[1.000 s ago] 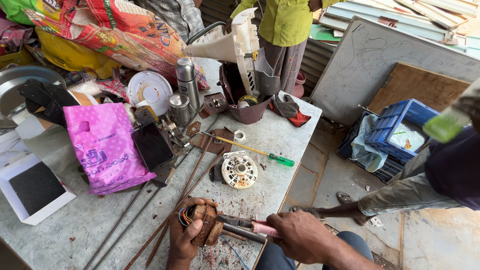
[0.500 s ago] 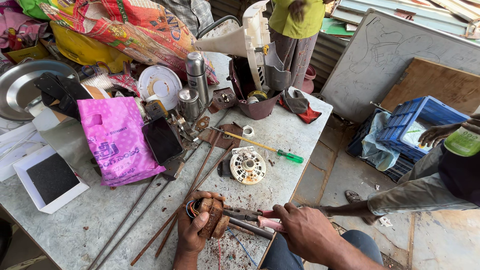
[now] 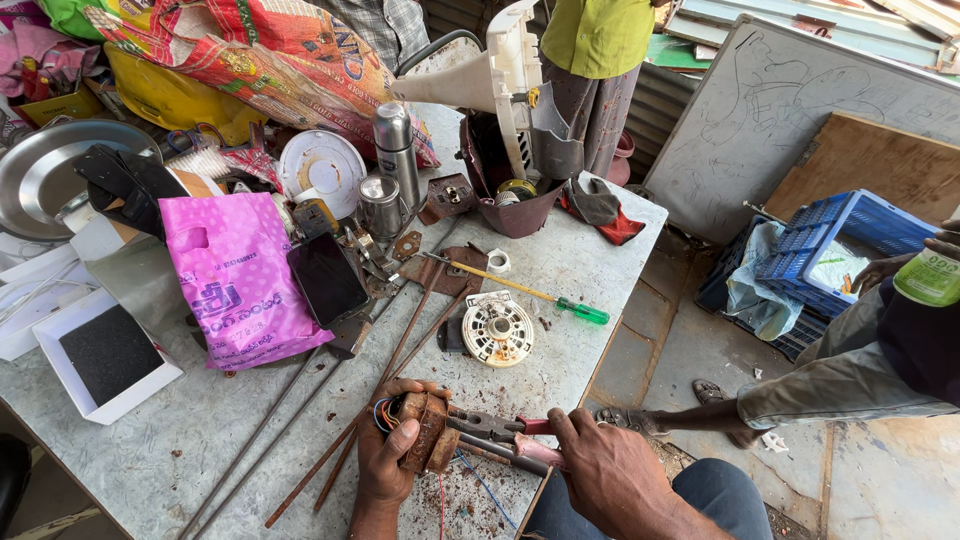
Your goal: The person uses pliers, a screwdriver, and a hammer to work on a small electrical component with wires. They repeatedly strike the component with the hammer and adjust the wires with pliers while seated at a cluttered workbench.
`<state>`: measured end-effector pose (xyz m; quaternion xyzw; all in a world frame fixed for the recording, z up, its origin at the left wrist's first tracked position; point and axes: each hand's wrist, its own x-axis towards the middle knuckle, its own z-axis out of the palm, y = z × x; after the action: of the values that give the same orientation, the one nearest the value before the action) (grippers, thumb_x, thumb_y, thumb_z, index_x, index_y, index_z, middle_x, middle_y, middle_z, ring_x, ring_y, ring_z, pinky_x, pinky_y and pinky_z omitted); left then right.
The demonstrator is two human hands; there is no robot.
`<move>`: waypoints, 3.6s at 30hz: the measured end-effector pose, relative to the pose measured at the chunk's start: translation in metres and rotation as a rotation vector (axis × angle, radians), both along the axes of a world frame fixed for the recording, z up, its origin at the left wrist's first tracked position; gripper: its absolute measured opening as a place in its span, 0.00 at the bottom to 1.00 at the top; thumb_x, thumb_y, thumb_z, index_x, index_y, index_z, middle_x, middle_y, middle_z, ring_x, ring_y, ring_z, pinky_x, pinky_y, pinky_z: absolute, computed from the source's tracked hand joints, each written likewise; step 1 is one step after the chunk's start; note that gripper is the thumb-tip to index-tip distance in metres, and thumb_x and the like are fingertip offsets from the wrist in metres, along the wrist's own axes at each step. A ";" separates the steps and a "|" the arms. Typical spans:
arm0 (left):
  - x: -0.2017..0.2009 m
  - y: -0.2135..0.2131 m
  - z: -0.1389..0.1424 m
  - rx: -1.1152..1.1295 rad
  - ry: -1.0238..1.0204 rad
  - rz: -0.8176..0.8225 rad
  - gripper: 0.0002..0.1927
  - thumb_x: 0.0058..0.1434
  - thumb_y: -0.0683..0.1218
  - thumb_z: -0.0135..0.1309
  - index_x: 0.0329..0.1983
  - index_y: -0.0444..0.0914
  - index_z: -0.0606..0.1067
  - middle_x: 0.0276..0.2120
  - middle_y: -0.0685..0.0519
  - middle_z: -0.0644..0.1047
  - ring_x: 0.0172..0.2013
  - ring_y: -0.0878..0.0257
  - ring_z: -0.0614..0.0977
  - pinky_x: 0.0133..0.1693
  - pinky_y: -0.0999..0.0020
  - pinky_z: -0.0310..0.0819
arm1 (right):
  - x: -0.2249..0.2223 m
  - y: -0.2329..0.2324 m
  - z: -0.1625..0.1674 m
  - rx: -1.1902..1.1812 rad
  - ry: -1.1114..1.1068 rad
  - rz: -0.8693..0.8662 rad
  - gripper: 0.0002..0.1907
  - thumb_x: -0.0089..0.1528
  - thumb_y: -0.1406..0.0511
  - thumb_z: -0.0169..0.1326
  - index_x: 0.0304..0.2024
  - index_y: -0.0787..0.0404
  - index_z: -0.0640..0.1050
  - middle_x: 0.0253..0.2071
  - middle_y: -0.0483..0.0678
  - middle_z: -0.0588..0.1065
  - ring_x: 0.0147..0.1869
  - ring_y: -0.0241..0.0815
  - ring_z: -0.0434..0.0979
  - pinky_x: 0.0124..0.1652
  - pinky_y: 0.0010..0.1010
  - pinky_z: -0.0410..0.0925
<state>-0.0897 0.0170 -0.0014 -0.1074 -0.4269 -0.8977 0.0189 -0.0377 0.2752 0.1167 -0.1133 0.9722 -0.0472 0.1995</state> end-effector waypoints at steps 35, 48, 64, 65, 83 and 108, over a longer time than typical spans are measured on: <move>0.003 -0.011 0.004 0.010 0.095 -0.114 0.26 0.54 0.51 0.63 0.52 0.34 0.73 0.48 0.42 0.77 0.53 0.49 0.81 0.57 0.52 0.79 | -0.038 0.016 0.006 -0.282 -0.580 -0.071 0.25 0.62 0.46 0.52 0.57 0.45 0.79 0.26 0.43 0.79 0.28 0.37 0.79 0.36 0.37 0.76; 0.004 -0.012 0.003 0.015 0.067 -0.097 0.26 0.54 0.51 0.62 0.52 0.34 0.74 0.47 0.42 0.78 0.53 0.49 0.82 0.57 0.51 0.81 | -0.050 0.009 0.019 -0.148 -0.522 0.006 0.22 0.64 0.48 0.53 0.55 0.49 0.79 0.23 0.52 0.76 0.28 0.46 0.78 0.36 0.41 0.71; 0.007 -0.008 -0.004 0.035 0.010 -0.036 0.24 0.57 0.52 0.63 0.53 0.35 0.73 0.48 0.43 0.77 0.53 0.51 0.82 0.56 0.51 0.81 | -0.045 0.001 0.024 -0.106 -0.297 0.072 0.28 0.60 0.53 0.56 0.64 0.42 0.72 0.33 0.53 0.82 0.39 0.53 0.84 0.42 0.45 0.74; 0.008 -0.008 -0.005 0.029 0.003 -0.029 0.24 0.58 0.52 0.63 0.53 0.35 0.73 0.48 0.43 0.77 0.53 0.51 0.82 0.56 0.52 0.81 | -0.045 0.001 0.024 -0.099 -0.307 0.066 0.27 0.61 0.52 0.56 0.64 0.42 0.72 0.34 0.52 0.83 0.39 0.53 0.84 0.43 0.45 0.74; 0.006 -0.008 -0.014 0.150 -0.086 0.024 0.24 0.61 0.50 0.64 0.55 0.33 0.72 0.50 0.43 0.77 0.52 0.51 0.83 0.53 0.53 0.83 | -0.045 -0.026 0.040 0.361 -0.021 0.115 0.24 0.68 0.55 0.46 0.67 0.44 0.68 0.47 0.48 0.76 0.43 0.50 0.82 0.41 0.41 0.76; 0.006 -0.003 -0.014 0.093 -0.088 0.148 0.26 0.62 0.53 0.66 0.55 0.33 0.74 0.50 0.46 0.78 0.47 0.61 0.82 0.50 0.64 0.81 | -0.063 -0.007 0.001 0.043 -0.056 0.188 0.26 0.62 0.46 0.52 0.57 0.49 0.74 0.41 0.48 0.78 0.47 0.47 0.77 0.48 0.45 0.70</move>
<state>-0.0837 0.0140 -0.0150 -0.0349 -0.3920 -0.9166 0.0711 -0.1006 0.2680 0.1180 -0.1986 0.9520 -0.0107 0.2325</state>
